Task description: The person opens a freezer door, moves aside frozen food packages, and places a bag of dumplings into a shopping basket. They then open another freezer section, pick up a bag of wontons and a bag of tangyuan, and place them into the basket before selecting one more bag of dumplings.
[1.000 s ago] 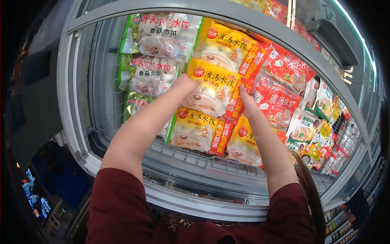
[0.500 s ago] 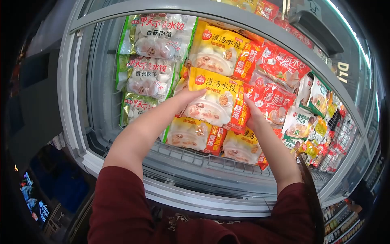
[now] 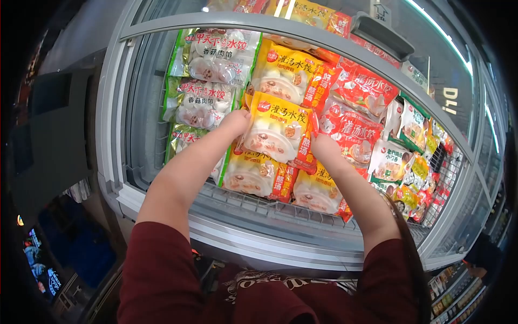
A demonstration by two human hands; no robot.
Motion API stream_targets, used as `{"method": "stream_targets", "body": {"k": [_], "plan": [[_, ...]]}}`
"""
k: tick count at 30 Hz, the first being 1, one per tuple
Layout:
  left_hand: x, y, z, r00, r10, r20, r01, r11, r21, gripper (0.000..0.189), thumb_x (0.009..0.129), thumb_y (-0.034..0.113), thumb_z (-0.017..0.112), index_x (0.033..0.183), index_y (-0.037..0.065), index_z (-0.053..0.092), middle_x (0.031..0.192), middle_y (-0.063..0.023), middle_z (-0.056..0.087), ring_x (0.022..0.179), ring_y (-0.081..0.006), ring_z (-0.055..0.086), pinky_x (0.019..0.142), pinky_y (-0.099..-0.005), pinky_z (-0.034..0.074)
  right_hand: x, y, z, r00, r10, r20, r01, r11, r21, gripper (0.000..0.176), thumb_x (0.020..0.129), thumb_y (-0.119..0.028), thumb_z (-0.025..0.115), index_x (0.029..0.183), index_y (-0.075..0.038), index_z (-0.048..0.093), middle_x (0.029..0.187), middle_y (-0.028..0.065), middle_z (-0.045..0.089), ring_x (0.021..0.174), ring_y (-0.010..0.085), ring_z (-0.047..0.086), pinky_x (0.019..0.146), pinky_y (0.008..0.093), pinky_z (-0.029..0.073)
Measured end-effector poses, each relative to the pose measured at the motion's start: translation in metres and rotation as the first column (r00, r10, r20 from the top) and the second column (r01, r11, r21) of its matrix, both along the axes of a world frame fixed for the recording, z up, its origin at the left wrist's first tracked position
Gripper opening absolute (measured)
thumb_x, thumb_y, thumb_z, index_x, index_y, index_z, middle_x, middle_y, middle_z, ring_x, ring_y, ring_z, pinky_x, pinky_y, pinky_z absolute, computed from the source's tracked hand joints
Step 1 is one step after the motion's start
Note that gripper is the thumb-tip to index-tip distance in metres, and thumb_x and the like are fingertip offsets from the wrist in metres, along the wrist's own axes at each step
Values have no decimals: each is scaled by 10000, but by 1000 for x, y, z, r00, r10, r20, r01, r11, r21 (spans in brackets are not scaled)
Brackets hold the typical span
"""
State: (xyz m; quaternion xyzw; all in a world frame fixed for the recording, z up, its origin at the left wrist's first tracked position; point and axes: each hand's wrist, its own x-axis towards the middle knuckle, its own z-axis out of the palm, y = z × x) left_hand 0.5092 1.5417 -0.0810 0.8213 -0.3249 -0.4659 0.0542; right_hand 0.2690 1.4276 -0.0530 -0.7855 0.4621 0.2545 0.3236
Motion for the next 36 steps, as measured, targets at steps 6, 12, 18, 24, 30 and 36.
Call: {"method": "stream_targets", "body": {"k": [6, 12, 18, 24, 30, 36], "plan": [[-8, -3, 25, 936, 282, -212, -306, 948, -89, 521, 793, 449, 498, 1101, 27, 502, 1058, -176, 546, 964, -284, 530, 809, -363, 412, 13, 3, 77, 826, -385, 411, 306, 920, 246, 343, 868, -301, 427, 881, 25, 532, 693, 176, 566, 690, 291, 571, 636, 373, 424], [1, 15, 46, 500, 307, -810, -560, 828, -32, 579, 816, 481, 478, 1226, 81, 391, 1201, -124, 459, 1124, -235, 424, 886, -388, 381, 6, 7, 155, 732, -182, 657, -70, 938, 338, 274, 873, -237, 444, 869, 22, 533, 658, 100, 540, 625, 143, 522, 594, 289, 417], [-11, 29, 161, 82, 337, -938, -655, 728, 204, 475, 824, 314, 523, 1206, 59, 398, 1162, -108, 492, 1034, -215, 502, 861, -370, 426, -13, 8, 165, 448, -666, 596, 118, 705, 700, 391, 876, -356, 448, 1072, -19, 474, 917, 35, 543, 844, 112, 496, 692, 277, 437], [-16, 57, 255, 340, 303, -890, -786, 611, -92, 434, 760, 118, 583, 1155, 26, 428, 1071, -114, 544, 947, -212, 557, 789, -348, 476, 3, 17, 217, 188, -942, 279, 232, 318, 919, 338, 888, -291, 426, 1110, -36, 431, 1002, 79, 561, 895, 168, 568, 765, 310, 490], [-33, 108, 309, 249, 240, -938, -886, 447, -121, 397, 765, 107, 575, 1122, 1, 441, 1040, -132, 554, 927, -224, 567, 777, -361, 482, 15, 36, 257, 302, -927, 222, 147, 276, 950, 367, 881, -287, 442, 1133, -21, 422, 1046, 107, 554, 924, 188, 566, 791, 329, 479], [-46, 173, 346, 257, 180, -950, -941, 272, -202, 390, 765, 83, 569, 1122, -2, 438, 1049, -133, 549, 922, -218, 570, 788, -352, 475, 4, 74, 255, 469, -864, 186, -342, 17, 940, 531, 870, -388, 413, 1262, -46, 304, 1264, 124, 389, 1139, 259, 415, 941, 432, 353]]}}
